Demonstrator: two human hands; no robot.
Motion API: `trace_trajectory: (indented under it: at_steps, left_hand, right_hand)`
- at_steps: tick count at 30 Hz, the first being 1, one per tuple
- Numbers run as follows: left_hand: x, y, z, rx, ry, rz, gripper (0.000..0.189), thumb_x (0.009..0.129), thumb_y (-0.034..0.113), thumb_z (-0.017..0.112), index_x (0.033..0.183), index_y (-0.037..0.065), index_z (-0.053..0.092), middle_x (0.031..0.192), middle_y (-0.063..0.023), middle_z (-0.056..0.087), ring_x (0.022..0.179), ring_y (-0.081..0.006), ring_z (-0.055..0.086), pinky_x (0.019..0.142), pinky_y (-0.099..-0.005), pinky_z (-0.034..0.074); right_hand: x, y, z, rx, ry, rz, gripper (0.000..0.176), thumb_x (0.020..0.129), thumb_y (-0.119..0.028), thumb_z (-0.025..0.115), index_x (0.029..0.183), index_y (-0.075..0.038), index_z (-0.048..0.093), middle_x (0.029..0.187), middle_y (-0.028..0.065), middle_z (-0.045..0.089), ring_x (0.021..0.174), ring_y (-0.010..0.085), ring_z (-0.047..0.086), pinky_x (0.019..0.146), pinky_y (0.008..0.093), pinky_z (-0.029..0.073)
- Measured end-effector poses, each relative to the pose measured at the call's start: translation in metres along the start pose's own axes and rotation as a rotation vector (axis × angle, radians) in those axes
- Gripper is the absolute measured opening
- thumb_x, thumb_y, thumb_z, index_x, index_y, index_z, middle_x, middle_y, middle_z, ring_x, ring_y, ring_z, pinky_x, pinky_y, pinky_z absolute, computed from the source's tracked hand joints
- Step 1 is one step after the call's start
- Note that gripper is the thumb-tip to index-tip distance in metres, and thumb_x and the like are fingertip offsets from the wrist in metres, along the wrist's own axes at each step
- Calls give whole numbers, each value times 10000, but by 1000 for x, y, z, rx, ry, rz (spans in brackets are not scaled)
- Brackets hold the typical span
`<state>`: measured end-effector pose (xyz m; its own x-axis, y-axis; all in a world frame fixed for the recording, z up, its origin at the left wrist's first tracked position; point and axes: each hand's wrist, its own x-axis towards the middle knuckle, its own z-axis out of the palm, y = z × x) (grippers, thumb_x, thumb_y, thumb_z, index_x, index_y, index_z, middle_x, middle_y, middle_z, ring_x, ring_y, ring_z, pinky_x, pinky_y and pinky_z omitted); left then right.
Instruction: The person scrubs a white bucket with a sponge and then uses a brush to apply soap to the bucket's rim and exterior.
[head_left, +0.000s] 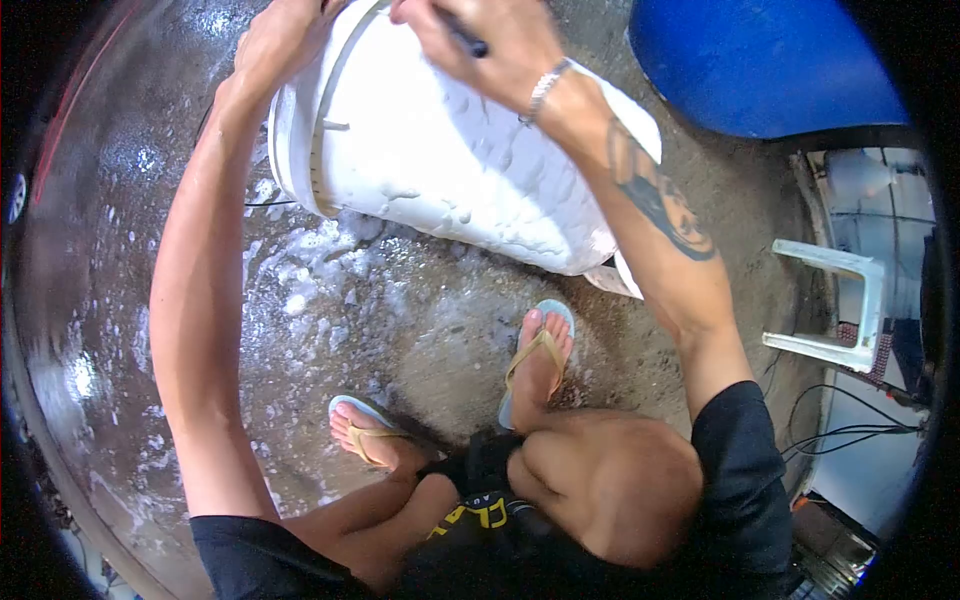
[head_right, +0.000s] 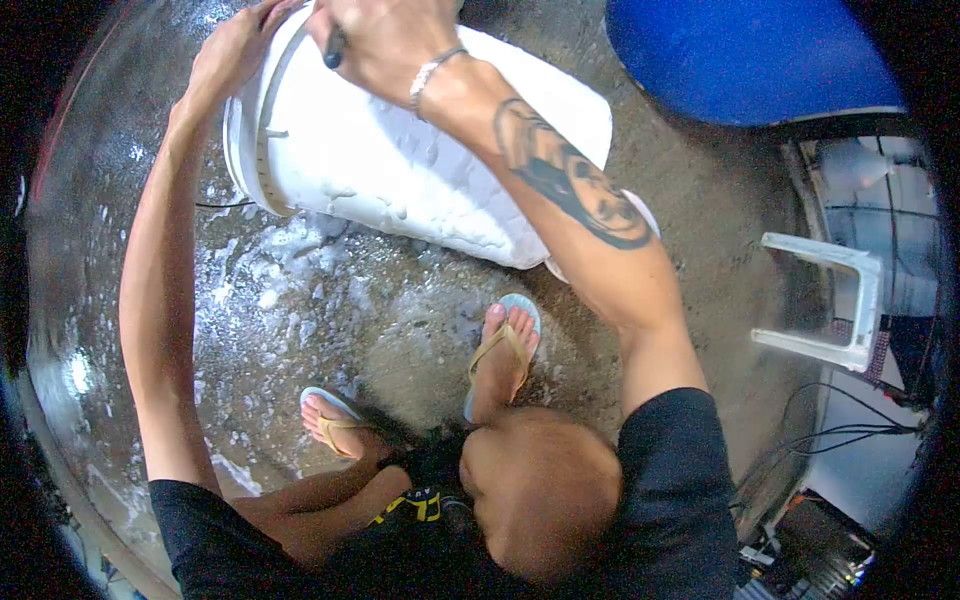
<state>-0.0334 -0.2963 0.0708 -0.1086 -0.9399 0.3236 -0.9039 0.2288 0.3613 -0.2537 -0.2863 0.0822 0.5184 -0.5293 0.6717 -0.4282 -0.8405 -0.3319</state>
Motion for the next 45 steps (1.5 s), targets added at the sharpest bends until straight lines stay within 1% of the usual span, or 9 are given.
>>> trace_trajectory:
  at_steps: [12,15,21,32,35,38,41,42,45]
  left_hand:
    - [-41,-58,6,397,666,431,218,931,273,693,1078,115,726,1024,-48,712,964,-198,622,777,-350,502]
    - [-71,-39,16,-43,640,59,237,968,271,645,1048,57,709,965,-67,714,950,-164,622,825,-344,496]
    - [-206,-20,36,-69,248,8,997,828,516,735,1489,-20,215,1393,-283,392,1415,-342,270,1177,-519,240]
    - [-177,-75,-3,-367,182,-414,827,820,503,757,1367,-28,436,1178,-250,600,1067,-334,653,877,-467,580]
    - [-157,-100,-34,-286,180,-387,857,840,527,724,1447,6,414,1302,-273,568,1102,-353,644,956,-479,536]
    - [-142,-125,-49,-272,168,-387,848,847,554,703,1460,35,433,1333,-257,570,1134,-354,630,959,-481,533]
    - [-131,-130,-47,-248,167,-320,811,854,547,697,1457,60,459,1328,-234,588,1143,-350,631,961,-480,531]
    - [-131,-152,-37,-194,190,-340,781,856,561,688,1438,79,492,1337,-217,591,1133,-359,640,955,-480,531]
    - [-122,-136,-39,-220,151,-365,697,901,491,662,1430,70,491,1257,-224,631,1044,-308,692,866,-470,598]
  right_hand:
    - [-175,-15,-211,19,-353,1147,290,964,-243,516,1065,-47,704,673,-5,568,612,81,550,559,228,422]
    - [-230,7,-181,-4,-604,1212,287,937,-236,541,1029,-16,700,658,77,642,624,164,634,602,309,491]
    - [-319,77,-89,-382,-1321,862,297,947,-210,517,1126,-48,690,1026,198,716,963,376,685,879,455,529]
    - [-403,162,-95,-285,-1371,978,409,1013,-295,342,1243,-60,584,1291,110,625,1211,209,580,1011,400,453]
    - [-468,186,-89,-326,-1635,-224,332,967,-331,463,1035,-77,666,982,66,739,955,335,691,935,431,504]
    - [-376,123,-90,-330,-1202,860,267,947,-297,518,988,-100,694,934,65,747,979,338,688,929,443,517]
    - [-445,172,-87,-254,-1463,-151,233,938,-261,542,999,-97,695,881,100,744,966,305,698,787,475,550]
    - [-400,128,-108,-199,-1079,667,224,926,-239,585,1005,-62,698,730,107,713,754,236,716,549,416,538]
    - [-291,73,-133,115,-913,1453,235,920,-237,616,984,-31,709,639,83,661,527,170,648,428,328,476]
